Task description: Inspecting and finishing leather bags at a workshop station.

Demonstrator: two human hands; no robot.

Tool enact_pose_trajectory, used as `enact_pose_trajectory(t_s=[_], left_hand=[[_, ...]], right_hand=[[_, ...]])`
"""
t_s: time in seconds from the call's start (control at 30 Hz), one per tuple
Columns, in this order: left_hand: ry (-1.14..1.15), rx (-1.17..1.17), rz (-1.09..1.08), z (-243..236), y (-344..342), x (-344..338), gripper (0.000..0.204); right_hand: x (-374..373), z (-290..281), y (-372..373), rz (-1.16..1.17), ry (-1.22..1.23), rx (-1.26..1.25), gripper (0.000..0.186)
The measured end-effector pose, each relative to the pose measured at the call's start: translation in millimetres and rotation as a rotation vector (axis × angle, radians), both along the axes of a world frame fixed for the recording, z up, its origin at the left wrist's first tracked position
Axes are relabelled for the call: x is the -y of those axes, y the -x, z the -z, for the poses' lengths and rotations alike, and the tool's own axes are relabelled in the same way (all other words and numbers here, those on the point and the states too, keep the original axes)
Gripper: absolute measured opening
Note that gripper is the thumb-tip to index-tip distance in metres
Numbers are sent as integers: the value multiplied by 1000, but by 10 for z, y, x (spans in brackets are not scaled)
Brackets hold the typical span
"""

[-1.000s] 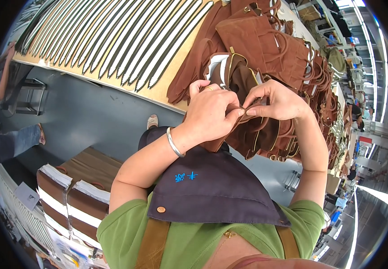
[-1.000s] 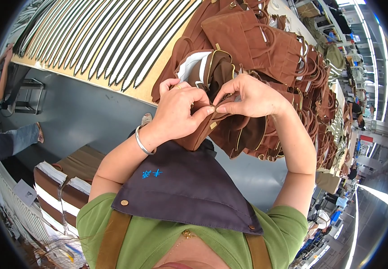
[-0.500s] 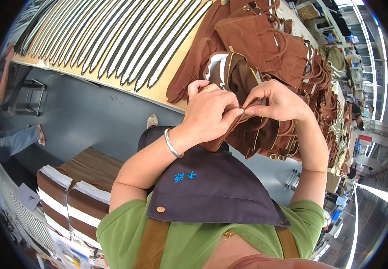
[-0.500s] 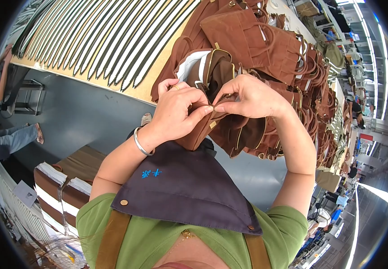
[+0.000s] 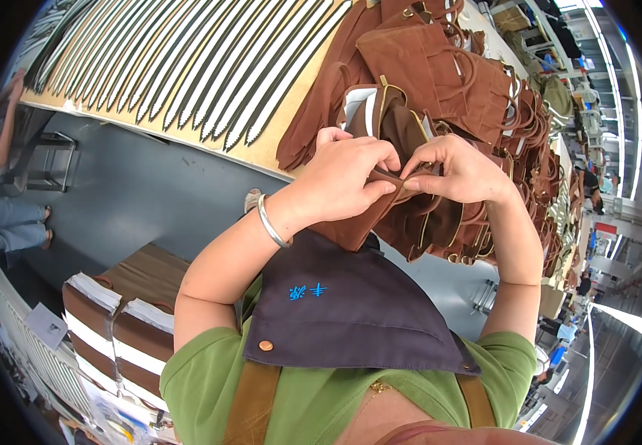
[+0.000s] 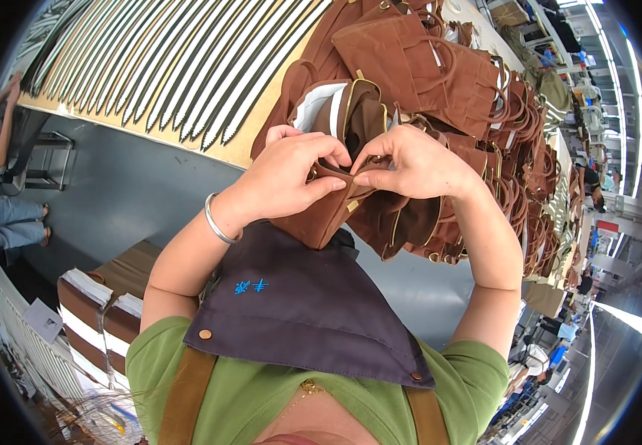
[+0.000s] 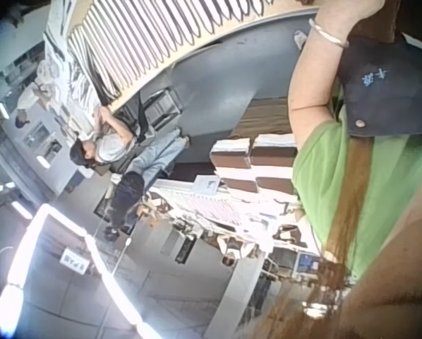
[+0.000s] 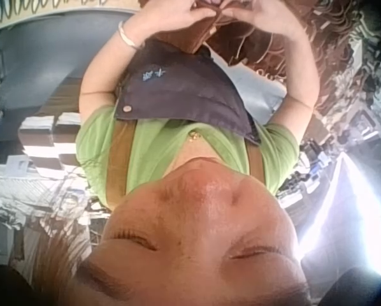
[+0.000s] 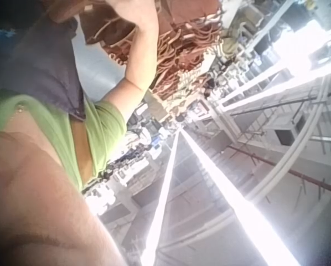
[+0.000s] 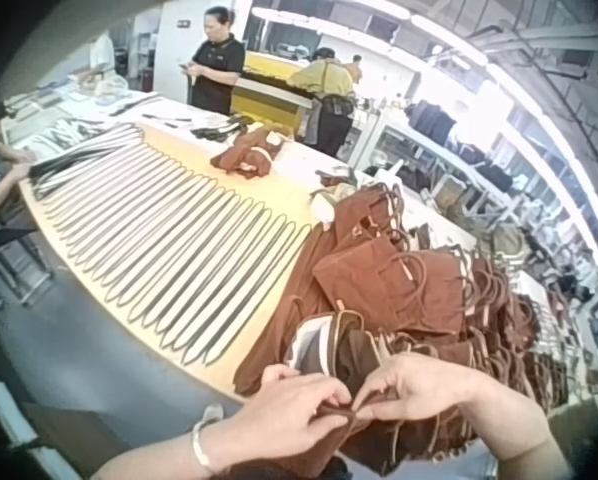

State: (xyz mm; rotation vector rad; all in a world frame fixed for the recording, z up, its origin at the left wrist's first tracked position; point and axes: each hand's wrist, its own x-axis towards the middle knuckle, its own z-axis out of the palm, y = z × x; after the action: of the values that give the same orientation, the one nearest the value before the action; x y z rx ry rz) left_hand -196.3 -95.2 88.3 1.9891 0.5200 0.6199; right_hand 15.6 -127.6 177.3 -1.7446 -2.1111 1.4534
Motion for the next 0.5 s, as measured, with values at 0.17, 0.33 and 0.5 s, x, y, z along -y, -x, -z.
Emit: enact_pose_trajectory(t_s=[0.17, 0.33, 0.5], left_hand=[[19, 19, 4, -19, 15, 1, 10], [7, 47, -38, 24, -10, 9, 10], [0, 51, -69, 53, -22, 41, 10]], right_hand=[[-5, -8, 9, -31, -29, 33, 17], [-45, -31, 35, -32, -7, 79, 17], [-28, -18, 43, -11, -16, 67, 17]])
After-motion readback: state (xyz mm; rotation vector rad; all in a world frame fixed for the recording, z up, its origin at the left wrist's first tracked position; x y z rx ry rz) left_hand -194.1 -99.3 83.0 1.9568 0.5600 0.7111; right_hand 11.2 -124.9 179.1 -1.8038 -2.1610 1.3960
